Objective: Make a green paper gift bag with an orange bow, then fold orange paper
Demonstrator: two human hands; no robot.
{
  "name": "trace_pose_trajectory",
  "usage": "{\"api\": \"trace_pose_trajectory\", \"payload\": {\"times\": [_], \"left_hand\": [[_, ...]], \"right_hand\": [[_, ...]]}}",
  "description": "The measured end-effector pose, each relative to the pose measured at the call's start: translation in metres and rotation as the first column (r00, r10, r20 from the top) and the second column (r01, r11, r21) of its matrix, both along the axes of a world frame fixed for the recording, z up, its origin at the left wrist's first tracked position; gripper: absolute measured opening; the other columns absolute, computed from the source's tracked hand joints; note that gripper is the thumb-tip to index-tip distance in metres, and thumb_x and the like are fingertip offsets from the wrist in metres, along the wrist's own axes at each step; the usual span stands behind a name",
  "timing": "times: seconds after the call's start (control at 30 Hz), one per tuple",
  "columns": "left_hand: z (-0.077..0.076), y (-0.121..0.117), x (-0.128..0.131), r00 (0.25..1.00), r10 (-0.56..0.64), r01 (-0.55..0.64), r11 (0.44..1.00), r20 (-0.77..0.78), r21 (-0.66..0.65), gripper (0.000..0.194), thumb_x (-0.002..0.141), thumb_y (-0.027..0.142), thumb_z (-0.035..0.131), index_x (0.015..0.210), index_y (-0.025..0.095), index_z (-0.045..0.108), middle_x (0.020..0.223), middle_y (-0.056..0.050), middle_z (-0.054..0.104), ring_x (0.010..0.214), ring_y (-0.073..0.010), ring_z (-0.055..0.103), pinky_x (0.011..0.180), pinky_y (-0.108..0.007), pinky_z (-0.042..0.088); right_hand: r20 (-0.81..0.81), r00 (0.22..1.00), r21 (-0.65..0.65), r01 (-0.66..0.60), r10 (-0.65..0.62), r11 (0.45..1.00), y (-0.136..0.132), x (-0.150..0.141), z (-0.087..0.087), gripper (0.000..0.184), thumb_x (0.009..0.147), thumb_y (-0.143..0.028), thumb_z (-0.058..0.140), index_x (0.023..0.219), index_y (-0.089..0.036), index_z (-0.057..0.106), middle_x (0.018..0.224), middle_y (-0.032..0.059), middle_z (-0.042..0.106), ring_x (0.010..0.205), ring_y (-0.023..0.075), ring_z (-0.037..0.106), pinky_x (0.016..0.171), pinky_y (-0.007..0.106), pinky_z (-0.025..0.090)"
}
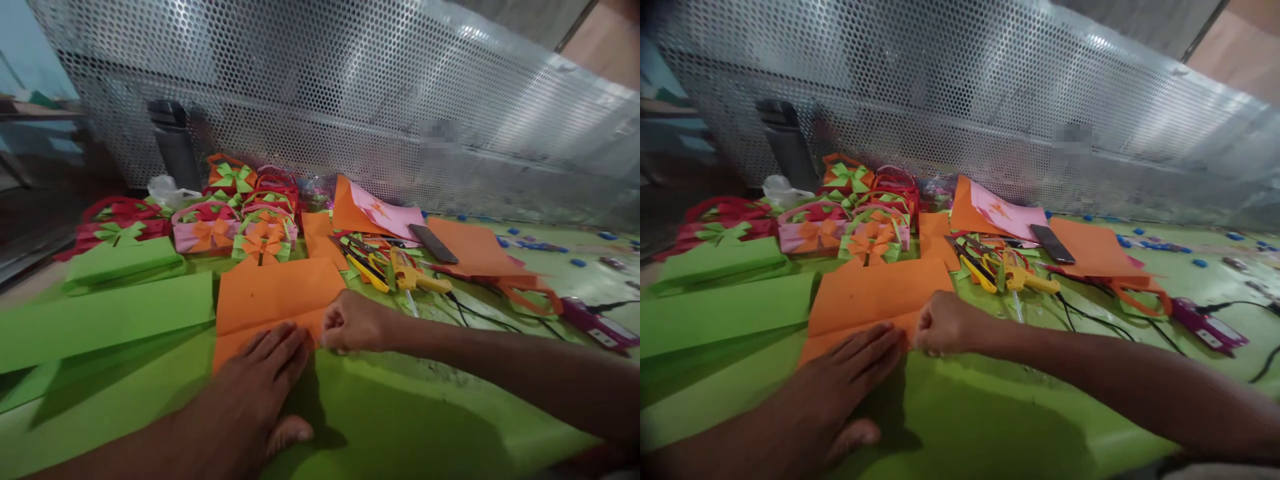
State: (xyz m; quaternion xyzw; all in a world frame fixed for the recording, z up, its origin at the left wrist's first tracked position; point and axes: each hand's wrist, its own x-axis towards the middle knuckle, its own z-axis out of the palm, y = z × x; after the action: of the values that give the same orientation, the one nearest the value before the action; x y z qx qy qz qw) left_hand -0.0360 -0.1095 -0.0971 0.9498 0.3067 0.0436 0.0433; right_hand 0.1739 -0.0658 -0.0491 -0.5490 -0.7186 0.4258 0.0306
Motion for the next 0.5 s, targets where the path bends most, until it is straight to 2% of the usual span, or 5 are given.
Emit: {"api": "trace_pose_trajectory", "payload": {"times": [0.1,0.23,0.5], "left_hand": [[0.002,-0.001,0.001,1.0,0.002,-0.001,1.0,0.015,-0.024,0.082,0.083,0.07,0.03,0.137,0.009,0.041,0.141,-0.02,0.038,0.13,-0.0371,0.034,0.103,-0.051,0.035],[0.005,-0.001,0.002,1.0,0.01,-0.011,0.999,-0.016,-0.035,0.084,0.082,0.072,0.027,0.138,0.009,0.039,0.142,-0.021,0.036,0.132,-0.0368,0.031,0.104,-0.052,0.033],[0.002,-0.003,0.0,0.997,0.013,-0.012,1.0,0.082,-0.017,0.076,0.084,0.066,0.037,0.136,0.012,0.043,0.139,-0.019,0.042,0.128,-0.0354,0.038,0.103,-0.051,0.036]], "right_hand": [[0.083,0.996,-0.055,-0.011,0.016,0.998,0.007,-0.012,0.0,0.017,0.062,-0.025,0.06,0.05,-0.016,0.053,0.042,-0.0039,0.05,0.041,0.008,0.046,0.039,0.017,0.033],[0.167,0.986,-0.038,0.0,0.006,0.999,0.008,-0.018,0.003,0.018,0.061,-0.026,0.06,0.047,-0.017,0.053,0.041,-0.0032,0.05,0.041,0.008,0.044,0.038,0.018,0.031],[0.162,0.987,-0.016,-0.019,0.022,1.0,0.008,-0.012,0.005,0.021,0.06,-0.025,0.061,0.044,-0.017,0.05,0.039,-0.0042,0.048,0.039,0.0069,0.042,0.038,0.018,0.029]]}}
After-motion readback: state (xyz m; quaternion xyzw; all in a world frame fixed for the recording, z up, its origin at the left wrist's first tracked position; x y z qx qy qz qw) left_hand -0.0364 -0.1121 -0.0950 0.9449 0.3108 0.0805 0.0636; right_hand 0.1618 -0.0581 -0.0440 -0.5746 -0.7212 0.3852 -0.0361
